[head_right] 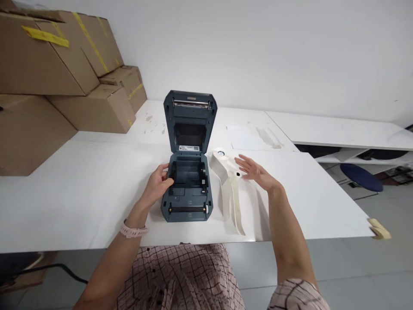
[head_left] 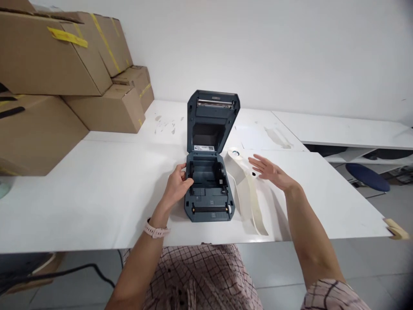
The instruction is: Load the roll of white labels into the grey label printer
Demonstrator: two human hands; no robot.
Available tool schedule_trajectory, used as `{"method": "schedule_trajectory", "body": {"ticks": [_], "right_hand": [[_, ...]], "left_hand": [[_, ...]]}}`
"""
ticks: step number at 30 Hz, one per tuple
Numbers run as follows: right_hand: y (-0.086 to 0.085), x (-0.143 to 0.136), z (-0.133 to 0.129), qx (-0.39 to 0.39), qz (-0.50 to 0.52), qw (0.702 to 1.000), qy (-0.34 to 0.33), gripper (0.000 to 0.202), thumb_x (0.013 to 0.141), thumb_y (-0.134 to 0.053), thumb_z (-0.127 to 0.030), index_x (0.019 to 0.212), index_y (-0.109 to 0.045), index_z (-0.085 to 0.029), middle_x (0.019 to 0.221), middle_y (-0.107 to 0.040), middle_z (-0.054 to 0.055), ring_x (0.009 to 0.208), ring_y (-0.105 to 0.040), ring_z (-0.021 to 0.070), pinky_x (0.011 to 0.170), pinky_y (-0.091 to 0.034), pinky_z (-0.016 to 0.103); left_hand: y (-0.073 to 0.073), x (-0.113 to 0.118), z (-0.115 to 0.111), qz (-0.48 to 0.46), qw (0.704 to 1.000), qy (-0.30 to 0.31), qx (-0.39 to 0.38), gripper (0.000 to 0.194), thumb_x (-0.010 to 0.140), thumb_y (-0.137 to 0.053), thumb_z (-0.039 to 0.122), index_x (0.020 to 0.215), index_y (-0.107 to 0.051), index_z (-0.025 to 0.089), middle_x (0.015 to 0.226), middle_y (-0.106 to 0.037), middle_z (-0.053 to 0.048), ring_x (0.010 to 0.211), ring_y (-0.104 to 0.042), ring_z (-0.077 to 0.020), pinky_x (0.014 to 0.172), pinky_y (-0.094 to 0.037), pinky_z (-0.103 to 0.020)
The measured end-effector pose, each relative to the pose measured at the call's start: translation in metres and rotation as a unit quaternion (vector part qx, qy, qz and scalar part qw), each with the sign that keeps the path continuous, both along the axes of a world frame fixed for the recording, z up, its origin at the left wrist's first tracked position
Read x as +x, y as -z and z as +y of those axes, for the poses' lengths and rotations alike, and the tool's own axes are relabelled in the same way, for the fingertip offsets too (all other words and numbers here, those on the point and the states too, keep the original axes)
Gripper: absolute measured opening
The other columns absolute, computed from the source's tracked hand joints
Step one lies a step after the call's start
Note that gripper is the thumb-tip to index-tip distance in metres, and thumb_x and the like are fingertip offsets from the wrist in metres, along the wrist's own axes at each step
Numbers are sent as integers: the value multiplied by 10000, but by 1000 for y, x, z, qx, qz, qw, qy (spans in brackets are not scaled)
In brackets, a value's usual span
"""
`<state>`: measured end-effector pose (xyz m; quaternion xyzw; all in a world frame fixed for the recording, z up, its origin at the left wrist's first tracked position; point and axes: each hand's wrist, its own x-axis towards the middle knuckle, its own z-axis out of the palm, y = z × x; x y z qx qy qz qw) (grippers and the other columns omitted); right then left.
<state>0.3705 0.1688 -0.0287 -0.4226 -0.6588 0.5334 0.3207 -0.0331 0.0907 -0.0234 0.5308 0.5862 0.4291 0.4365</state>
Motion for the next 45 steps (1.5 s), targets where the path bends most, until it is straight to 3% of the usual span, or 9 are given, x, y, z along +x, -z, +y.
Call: {"method": "schedule_trajectory", "body": {"ticks": [4, 8, 13, 15, 18, 22, 27, 38, 45], "right_hand": [[20, -12, -29, -41, -26, 999, 9, 630, 761, -870, -409, 1338, -661, -268, 1381, -697, 97, 1185, -696, 294, 971, -588, 434], [18, -31, -37, -33, 98, 993, 50, 471, 756, -863, -541, 1099, -737, -244, 951, -774, 31, 833, -733, 209, 813, -603, 363], [-55, -51, -54, 89, 159, 981, -68, 539, 849, -742, -641, 1272, -665, -315, 931, -739, 3, 846, -719, 190, 955, -571, 404], [-90, -78, -61, 141, 48, 972, -183, 484, 941, -683, -533, 1361, -626, -299, 1009, -759, 37, 927, -724, 218, 941, -563, 414], [-115, -135, -58, 242, -198, 927, -206, 434, 988, -627, -425, 1397, -615, -281, 1264, -741, 84, 1026, -714, 259, 920, -539, 410], [-94, -196, -34, 319, -393, 842, -186, 443, 951, -638, -278, 1392, -624, -238, 1240, -763, 107, 1093, -710, 331, 977, -494, 471], [-66, -215, -18, 325, -465, 797, -208, 418, 928, -667, -225, 1344, -661, -177, 1158, -786, 146, 1124, -705, 350, 1052, -459, 524], [-61, -173, -119, 408, -318, 839, -168, 347, 1085, -456, -299, 1380, -635, -261, 1443, -673, 90, 1334, -645, 267, 1172, -473, 563], [-36, -167, -157, 436, -297, 837, -146, 1086, 831, -632, -781, 1668, -214, -229, 1679, -334, 186, 1552, -364, 363, 1242, -374, 636]], "left_hand": [[4, -1, 1, -2, 1000, -4, 6, 658, 726, -609, 203, 1375, -530, 130, 676, -552, 49, 630, -515, -148, 602, -380, -266], [5, 0, 1, -10, 1000, -5, 14, 664, 716, -607, 202, 1371, -532, 121, 672, -552, 50, 632, -525, -153, 607, -385, -268], [1, 1, 2, -8, 1000, -3, 14, 671, 696, -604, 207, 1356, -540, 106, 660, -545, 53, 632, -511, -155, 621, -385, -277], [0, 1, 1, -2, 1000, -10, 16, 667, 688, -608, 205, 1345, -550, 106, 639, -513, 65, 621, -492, -151, 623, -375, -277], [-1, 1, 1, 6, 1000, -15, 15, 667, 692, -607, 202, 1349, -545, 102, 635, -489, 70, 620, -480, -149, 624, -362, -274], [-4, 2, -2, -12, 1000, -3, 11, 672, 703, -606, 208, 1364, -529, 116, 685, -542, 49, 636, -507, -153, 630, -369, -276], [-6, 2, -3, -3, 1000, -1, 13, 658, 700, -596, 194, 1351, -538, 118, 661, -507, 61, 609, -477, -147, 622, -360, -279], [-7, 3, -5, 7, 1000, -1, 16, 628, 730, -594, 182, 1353, -552, 120, 674, -562, 36, 621, -530, -164, 631, -393, -294], [-9, 3, -6, 11, 1000, -9, 13, 648, 719, -601, 190, 1363, -568, 123, 667, -541, 43, 614, -504, -163, 625, -370, -298]]}}
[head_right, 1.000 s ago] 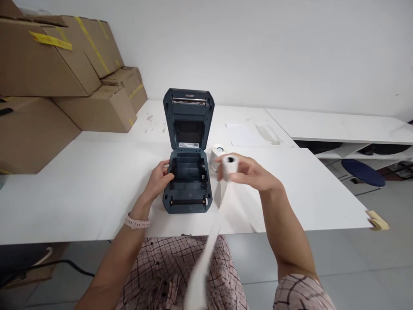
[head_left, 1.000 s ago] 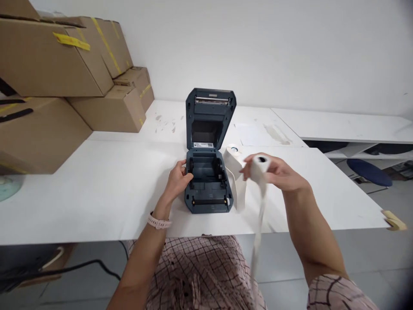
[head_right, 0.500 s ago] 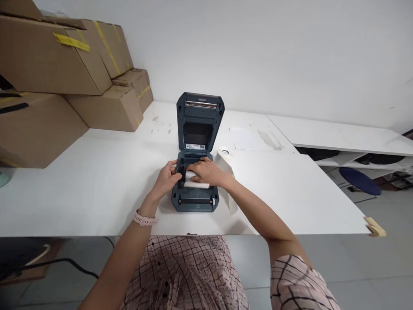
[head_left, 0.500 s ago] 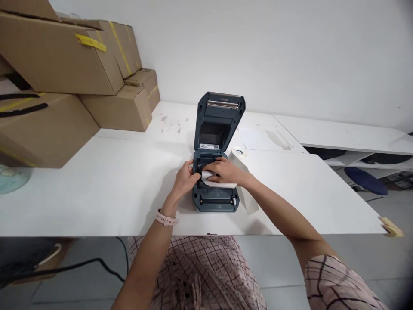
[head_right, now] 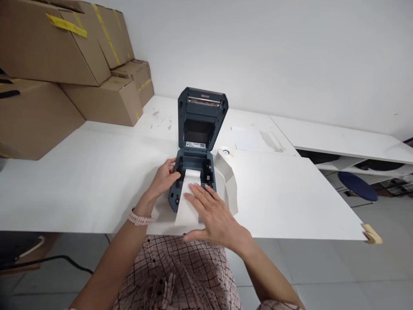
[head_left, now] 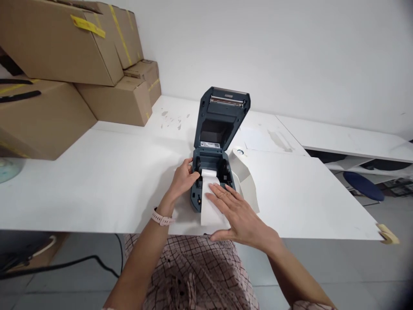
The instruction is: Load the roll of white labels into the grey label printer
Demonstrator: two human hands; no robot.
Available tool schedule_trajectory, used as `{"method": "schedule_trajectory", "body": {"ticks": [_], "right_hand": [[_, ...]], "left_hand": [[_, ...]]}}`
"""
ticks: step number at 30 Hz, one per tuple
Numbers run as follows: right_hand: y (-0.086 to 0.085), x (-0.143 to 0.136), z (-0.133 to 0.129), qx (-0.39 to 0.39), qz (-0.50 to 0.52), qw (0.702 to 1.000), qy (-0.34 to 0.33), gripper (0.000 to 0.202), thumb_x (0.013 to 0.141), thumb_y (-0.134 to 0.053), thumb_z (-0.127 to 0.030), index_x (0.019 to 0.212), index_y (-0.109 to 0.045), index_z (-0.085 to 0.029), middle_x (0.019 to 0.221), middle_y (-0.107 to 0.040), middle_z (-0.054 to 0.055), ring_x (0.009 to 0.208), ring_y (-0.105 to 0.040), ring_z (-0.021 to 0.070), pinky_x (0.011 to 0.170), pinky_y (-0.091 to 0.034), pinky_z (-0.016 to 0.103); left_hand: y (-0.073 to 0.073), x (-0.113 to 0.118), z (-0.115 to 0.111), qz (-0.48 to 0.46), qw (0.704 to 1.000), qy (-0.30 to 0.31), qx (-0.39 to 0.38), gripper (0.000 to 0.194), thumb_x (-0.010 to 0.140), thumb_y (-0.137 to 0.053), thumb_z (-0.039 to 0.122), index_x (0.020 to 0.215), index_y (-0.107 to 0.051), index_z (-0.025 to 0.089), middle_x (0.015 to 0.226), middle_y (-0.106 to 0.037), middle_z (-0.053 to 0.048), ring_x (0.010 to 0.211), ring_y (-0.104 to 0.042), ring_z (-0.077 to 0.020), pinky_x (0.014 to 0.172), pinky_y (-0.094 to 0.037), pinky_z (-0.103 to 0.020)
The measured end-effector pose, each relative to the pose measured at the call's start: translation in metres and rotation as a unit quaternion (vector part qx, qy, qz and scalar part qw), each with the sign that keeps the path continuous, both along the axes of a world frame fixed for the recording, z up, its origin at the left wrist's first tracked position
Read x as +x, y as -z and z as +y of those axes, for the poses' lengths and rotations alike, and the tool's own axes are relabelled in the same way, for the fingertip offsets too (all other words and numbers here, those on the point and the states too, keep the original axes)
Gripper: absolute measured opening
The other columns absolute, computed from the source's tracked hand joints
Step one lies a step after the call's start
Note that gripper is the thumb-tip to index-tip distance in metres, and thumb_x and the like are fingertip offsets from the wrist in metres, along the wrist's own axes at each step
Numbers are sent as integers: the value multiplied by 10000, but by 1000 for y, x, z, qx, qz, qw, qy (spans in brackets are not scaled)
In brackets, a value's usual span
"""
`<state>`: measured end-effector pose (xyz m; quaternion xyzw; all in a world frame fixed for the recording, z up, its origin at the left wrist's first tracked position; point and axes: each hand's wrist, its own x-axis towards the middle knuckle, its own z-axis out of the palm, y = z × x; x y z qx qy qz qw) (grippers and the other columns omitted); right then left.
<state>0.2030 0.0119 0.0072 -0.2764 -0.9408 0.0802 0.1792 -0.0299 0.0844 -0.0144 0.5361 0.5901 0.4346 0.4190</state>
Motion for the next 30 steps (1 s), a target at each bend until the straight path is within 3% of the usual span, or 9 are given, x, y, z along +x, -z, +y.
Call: {"method": "schedule_trajectory", "body": {"ticks": [3, 6, 9, 12, 21, 30], "right_hand": [[5, -1, -2, 0, 4, 1000, 3, 1115, 771, -712, -770, 1657, -258, -267, 1687, -327, 160, 1549, -371, 361, 1251, -366, 629], [10, -5, -4, 6, 26, 999, 36, 761, 922, -716, -529, 1576, -417, -283, 1628, -457, 132, 1498, -470, 333, 1224, -401, 645], [17, -12, -5, 23, 92, 993, 69, 447, 1018, -586, -255, 1462, -553, -295, 1475, -645, 93, 1406, -588, 293, 1164, -480, 623], [25, -14, -5, 30, 148, 985, 82, 468, 1016, -536, -158, 1445, -581, -339, 1395, -708, 56, 1357, -635, 269, 1101, -548, 579], [29, -4, -4, 11, 171, 984, 43, 663, 998, -558, -156, 1577, -402, -440, 1473, -641, 6, 1402, -592, 266, 1123, -522, 599], [29, -5, -4, 10, 183, 982, 46, 633, 1003, -582, -164, 1556, -430, -433, 1450, -659, 13, 1393, -602, 251, 1090, -535, 594]], "left_hand": [[1, 0, 1, -3, 1000, 1, 0, 664, 713, -603, 190, 1372, -567, 123, 646, -515, 54, 604, -492, -159, 614, -361, -295], [3, -1, 2, 7, 1000, 2, 3, 678, 713, -600, 196, 1384, -560, 113, 631, -486, 63, 601, -481, -156, 608, -356, -289], [3, -1, 2, 20, 1000, 0, 5, 674, 714, -595, 202, 1379, -564, 99, 632, -469, 66, 605, -471, -155, 608, -356, -286], [2, 0, 2, 22, 1000, 1, 5, 670, 716, -594, 201, 1377, -566, 94, 642, -482, 61, 616, -481, -155, 612, -364, -285], [3, 0, 1, 11, 1000, -2, -6, 680, 730, -648, 226, 1395, -541, 131, 692, -610, 33, 639, -557, -167, 629, -407, -286], [1, 1, 1, 32, 999, -11, -11, 668, 749, -686, 271, 1386, -535, 138, 717, -638, 20, 672, -593, -179, 668, -436, -304]]}}
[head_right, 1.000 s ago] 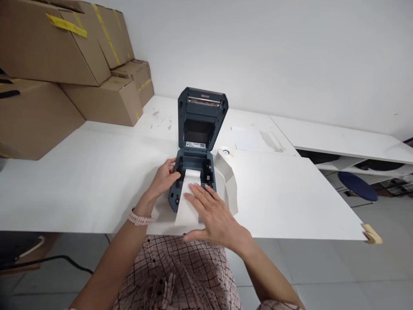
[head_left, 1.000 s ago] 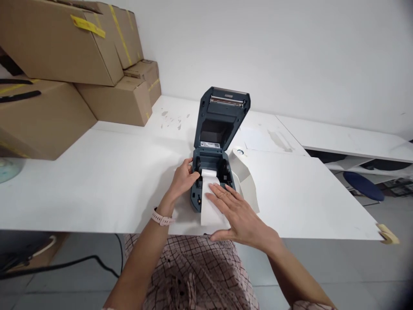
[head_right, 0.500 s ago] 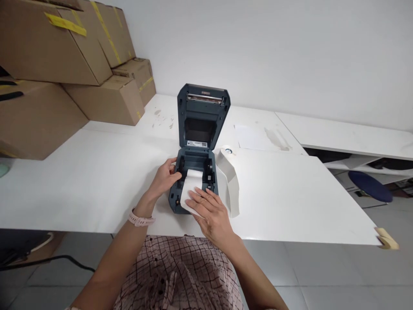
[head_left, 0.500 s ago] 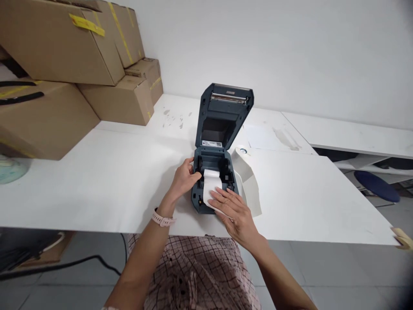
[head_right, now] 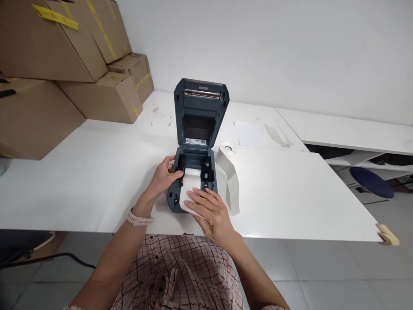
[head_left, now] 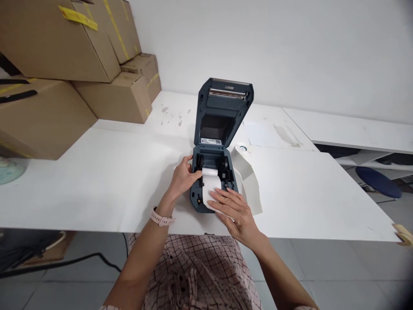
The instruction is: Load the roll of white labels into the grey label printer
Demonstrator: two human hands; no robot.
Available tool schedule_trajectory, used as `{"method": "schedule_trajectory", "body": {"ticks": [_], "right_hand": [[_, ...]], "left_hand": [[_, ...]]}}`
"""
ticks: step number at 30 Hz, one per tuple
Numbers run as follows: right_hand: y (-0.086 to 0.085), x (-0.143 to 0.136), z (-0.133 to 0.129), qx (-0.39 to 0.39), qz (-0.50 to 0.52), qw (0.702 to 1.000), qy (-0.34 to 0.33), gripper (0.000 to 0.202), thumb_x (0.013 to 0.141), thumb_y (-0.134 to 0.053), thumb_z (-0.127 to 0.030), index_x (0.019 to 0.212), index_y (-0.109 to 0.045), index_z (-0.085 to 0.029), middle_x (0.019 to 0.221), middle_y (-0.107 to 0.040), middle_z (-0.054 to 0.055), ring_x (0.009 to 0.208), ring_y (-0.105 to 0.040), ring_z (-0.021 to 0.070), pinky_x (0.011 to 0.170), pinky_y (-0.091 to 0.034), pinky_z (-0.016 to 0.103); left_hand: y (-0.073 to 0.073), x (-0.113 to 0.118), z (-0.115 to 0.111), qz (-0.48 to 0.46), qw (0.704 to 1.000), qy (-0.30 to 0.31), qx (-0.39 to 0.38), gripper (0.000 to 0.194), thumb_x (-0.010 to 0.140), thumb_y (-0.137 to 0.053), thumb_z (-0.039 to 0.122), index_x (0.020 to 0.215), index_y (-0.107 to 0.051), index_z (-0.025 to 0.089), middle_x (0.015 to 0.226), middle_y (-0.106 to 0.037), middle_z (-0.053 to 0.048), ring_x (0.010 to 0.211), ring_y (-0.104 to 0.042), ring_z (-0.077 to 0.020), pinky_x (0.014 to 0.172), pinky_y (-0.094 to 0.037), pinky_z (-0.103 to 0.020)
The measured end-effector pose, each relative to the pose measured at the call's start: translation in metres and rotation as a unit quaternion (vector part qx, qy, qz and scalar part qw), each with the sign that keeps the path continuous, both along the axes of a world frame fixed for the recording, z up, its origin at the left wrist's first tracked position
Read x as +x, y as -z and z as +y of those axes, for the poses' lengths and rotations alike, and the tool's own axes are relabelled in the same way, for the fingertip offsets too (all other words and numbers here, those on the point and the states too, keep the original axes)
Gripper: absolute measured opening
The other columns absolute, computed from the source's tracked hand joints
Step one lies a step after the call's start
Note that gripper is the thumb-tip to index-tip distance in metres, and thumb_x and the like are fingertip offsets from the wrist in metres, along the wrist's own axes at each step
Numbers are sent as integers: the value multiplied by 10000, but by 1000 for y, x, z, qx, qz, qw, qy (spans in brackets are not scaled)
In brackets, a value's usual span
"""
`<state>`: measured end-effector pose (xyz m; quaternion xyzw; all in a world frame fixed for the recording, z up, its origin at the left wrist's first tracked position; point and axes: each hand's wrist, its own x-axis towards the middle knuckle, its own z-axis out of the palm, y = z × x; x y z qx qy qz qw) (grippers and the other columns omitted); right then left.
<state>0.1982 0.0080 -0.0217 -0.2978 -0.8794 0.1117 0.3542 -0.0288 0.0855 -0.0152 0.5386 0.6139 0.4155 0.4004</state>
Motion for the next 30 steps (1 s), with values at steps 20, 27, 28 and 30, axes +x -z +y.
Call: {"method": "schedule_trajectory", "body": {"ticks": [20, 27, 28, 30], "right_hand": [[3, -2, 0, 15, 9, 1000, 9, 432, 1021, -553, -154, 1414, -611, -324, 1407, -701, 29, 1384, -613, 220, 1110, -537, 516], [-31, 27, -3, -86, -75, 991, -70, 457, 1014, -634, -376, 1467, -576, -366, 1494, -630, 34, 1447, -545, 275, 1177, -486, 593], [-46, 36, 0, -122, -100, 982, -106, 519, 976, -668, -475, 1477, -563, -387, 1513, -613, 24, 1448, -543, 284, 1179, -489, 589], [-81, 52, 17, -170, -92, 968, -158, 645, 910, -686, -608, 1507, -519, -429, 1525, -604, -8, 1440, -553, 272, 1183, -507, 536]], "left_hand": [[5, -2, 2, -7, 1000, 3, 9, 669, 761, -715, 306, 1389, -539, 159, 676, -590, 45, 652, -552, -173, 649, -407, -295], [7, -4, 2, -110, 993, -34, 10, 399, 930, -567, 498, 1171, -672, 198, 677, -561, 22, 593, -494, -150, 586, -374, -282], [7, -4, 2, -118, 992, -41, 15, 385, 935, -562, 510, 1121, -687, 197, 676, -552, 20, 586, -482, -146, 578, -371, -280], [7, -3, 2, -127, 991, -46, 20, 370, 942, -558, 524, 1043, -695, 196, 657, -518, 26, 571, -456, -138, 564, -367, -274]]}}
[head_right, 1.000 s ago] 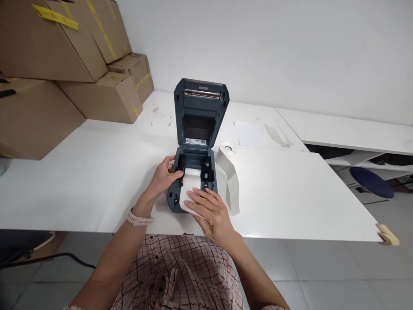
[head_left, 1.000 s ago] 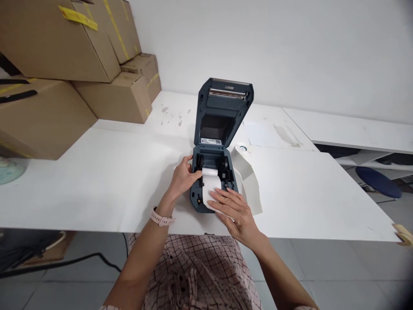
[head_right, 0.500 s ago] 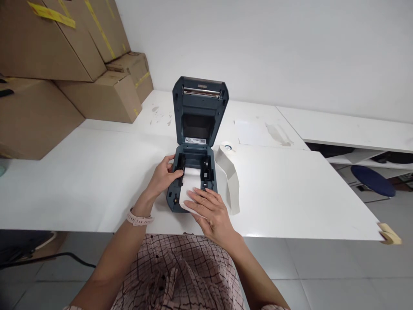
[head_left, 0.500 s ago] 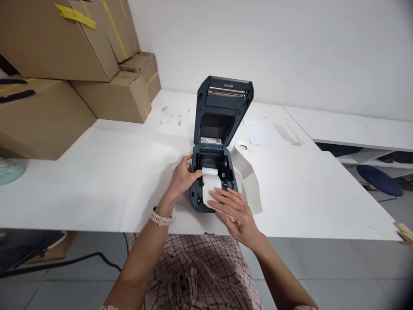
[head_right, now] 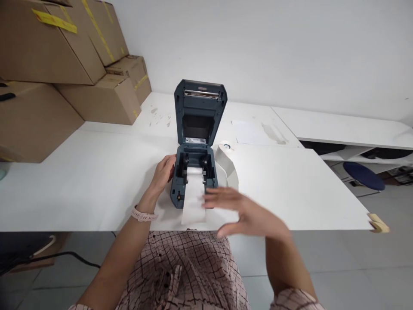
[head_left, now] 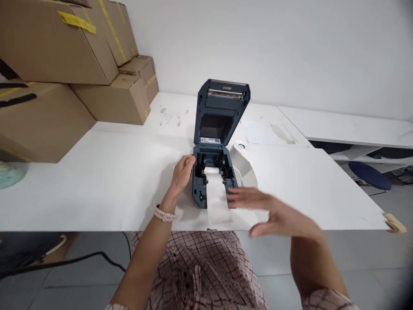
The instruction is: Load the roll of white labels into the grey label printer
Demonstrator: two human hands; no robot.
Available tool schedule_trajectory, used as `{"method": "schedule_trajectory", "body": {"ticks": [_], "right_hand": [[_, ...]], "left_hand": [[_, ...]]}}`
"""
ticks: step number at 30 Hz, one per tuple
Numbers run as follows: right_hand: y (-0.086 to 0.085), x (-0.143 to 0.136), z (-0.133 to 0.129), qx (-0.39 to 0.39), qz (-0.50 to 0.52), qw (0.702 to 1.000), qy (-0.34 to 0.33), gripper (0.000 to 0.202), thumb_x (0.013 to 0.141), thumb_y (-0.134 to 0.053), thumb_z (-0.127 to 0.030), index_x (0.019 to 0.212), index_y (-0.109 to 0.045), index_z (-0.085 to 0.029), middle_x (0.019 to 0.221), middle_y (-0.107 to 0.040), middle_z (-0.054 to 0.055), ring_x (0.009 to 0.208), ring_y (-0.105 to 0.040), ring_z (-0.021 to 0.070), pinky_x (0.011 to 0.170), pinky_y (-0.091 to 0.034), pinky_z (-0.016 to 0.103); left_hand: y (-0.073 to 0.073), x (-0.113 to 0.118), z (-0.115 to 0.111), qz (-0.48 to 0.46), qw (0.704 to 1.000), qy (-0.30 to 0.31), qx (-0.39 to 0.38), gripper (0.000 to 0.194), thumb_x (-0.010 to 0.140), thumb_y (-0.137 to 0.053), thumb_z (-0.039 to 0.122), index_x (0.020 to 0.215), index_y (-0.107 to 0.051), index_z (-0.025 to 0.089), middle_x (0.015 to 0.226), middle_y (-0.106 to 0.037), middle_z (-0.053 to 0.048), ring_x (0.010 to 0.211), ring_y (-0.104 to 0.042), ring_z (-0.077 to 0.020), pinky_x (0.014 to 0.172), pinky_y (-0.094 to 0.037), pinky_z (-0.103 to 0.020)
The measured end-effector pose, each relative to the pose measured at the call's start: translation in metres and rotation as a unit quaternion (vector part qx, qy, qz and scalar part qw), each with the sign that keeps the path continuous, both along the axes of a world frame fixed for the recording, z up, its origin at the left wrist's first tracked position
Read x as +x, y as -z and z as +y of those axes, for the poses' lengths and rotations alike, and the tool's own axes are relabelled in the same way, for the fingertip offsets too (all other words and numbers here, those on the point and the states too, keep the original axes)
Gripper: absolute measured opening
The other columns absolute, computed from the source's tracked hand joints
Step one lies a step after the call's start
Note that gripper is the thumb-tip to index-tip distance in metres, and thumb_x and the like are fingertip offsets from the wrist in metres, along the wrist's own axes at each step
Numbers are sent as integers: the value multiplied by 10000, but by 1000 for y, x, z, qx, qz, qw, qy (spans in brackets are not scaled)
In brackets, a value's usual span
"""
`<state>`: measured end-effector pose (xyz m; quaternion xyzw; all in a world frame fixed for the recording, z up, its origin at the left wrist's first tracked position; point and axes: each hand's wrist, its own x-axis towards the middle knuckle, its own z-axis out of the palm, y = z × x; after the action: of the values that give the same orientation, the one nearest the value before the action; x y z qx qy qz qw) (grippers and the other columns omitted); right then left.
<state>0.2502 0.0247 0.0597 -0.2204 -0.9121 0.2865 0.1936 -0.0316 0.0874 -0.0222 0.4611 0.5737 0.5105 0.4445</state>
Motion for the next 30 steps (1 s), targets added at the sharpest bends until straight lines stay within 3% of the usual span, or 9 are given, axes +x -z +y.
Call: {"method": "schedule_trajectory", "body": {"ticks": [4, 6, 9, 11, 17, 20, 22, 26, 30], "right_hand": [[-62, -3, 86, 65, 220, 950, 213, 584, 1000, -525, -652, 1525, -491, -398, 1626, -491, -5, 1543, -408, 280, 1269, -354, 561], [-78, -23, 145, 19, 252, 923, 291, 627, 1006, -422, -719, 1527, -476, -374, 1647, -461, 13, 1568, -360, 270, 1272, -328, 543], [-82, -54, 210, -117, 255, 917, 285, 786, 969, -250, -828, 1467, -538, -292, 1540, -581, 56, 1503, -461, 306, 1192, -421, 600], [-76, -65, 219, -143, 275, 914, 261, 854, 934, -233, -873, 1421, -582, -264, 1455, -646, 64, 1444, -527, 317, 1173, -448, 588], [-27, -59, 103, -73, 342, 892, 286, 677, 983, -262, -802, 1340, -646, -374, 1408, -662, -7, 1434, -530, 305, 1220, -392, 576], [10, -58, 36, -67, 327, 884, 328, 349, 1006, -498, -631, 1115, -750, -415, 1437, -643, -55, 1475, -475, 296, 1244, -353, 587], [35, -63, 8, -85, 324, 870, 362, 183, 962, -652, -505, 1082, -754, -412, 1460, -623, -55, 1479, -463, 295, 1259, -325, 596], [68, -69, -5, -256, 372, 806, 382, 591, 876, -753, -488, 1428, -552, -418, 1627, -462, -4, 1503, -433, 306, 1238, -386, 578], [75, -66, 1, -364, 373, 779, 349, 875, 827, -757, -546, 1584, -351, -376, 1670, -402, 32, 1514, -426, 329, 1214, -443, 553]], "left_hand": [[0, 1, 1, -14, 1000, -11, 8, 358, 938, -563, 541, 910, -659, 198, 608, -441, 47, 543, -406, -126, 535, -355, -260], [-1, 0, 2, -22, 1000, -18, 9, 358, 926, -570, 546, 864, -634, 200, 578, -405, 60, 518, -381, -121, 511, -340, -255], [-1, -1, 4, -38, 999, -12, 1, 357, 910, -560, 543, 890, -640, 195, 532, -367, 79, 470, -351, -118, 469, -303, -252], [0, -1, 5, -54, 998, -9, -14, 379, 897, -543, 541, 942, -663, 185, 512, -365, 85, 445, -341, -117, 447, -277, -252], [1, -2, 11, -125, 984, -127, -6, 365, 819, -612, 509, 967, -683, 183, 749, -595, -1, 565, -508, -120, 507, -406, -246], [-4, -5, 0, -160, 981, -112, 11, 483, 820, -652, 555, 1168, -668, 221, 1212, -683, -106, 1008, -687, -221, 793, -564, -315], [-9, -4, -19, -162, 985, -61, 2, 635, 816, -702, 572, 1367, -591, 276, 1531, -536, -123, 1366, -561, -306, 1057, -514, -413], [-18, 10, -64, -144, 989, 29, -21, 893, 836, -734, 579, 1599, -344, 326, 1745, -225, -90, 1606, -216, -365, 1264, -314, -503], [-18, 25, -78, -123, 990, 67, -12, 1009, 804, -801, 508, 1633, -260, 311, 1723, -283, -105, 1581, -279, -386, 1250, -370, -507]]}}
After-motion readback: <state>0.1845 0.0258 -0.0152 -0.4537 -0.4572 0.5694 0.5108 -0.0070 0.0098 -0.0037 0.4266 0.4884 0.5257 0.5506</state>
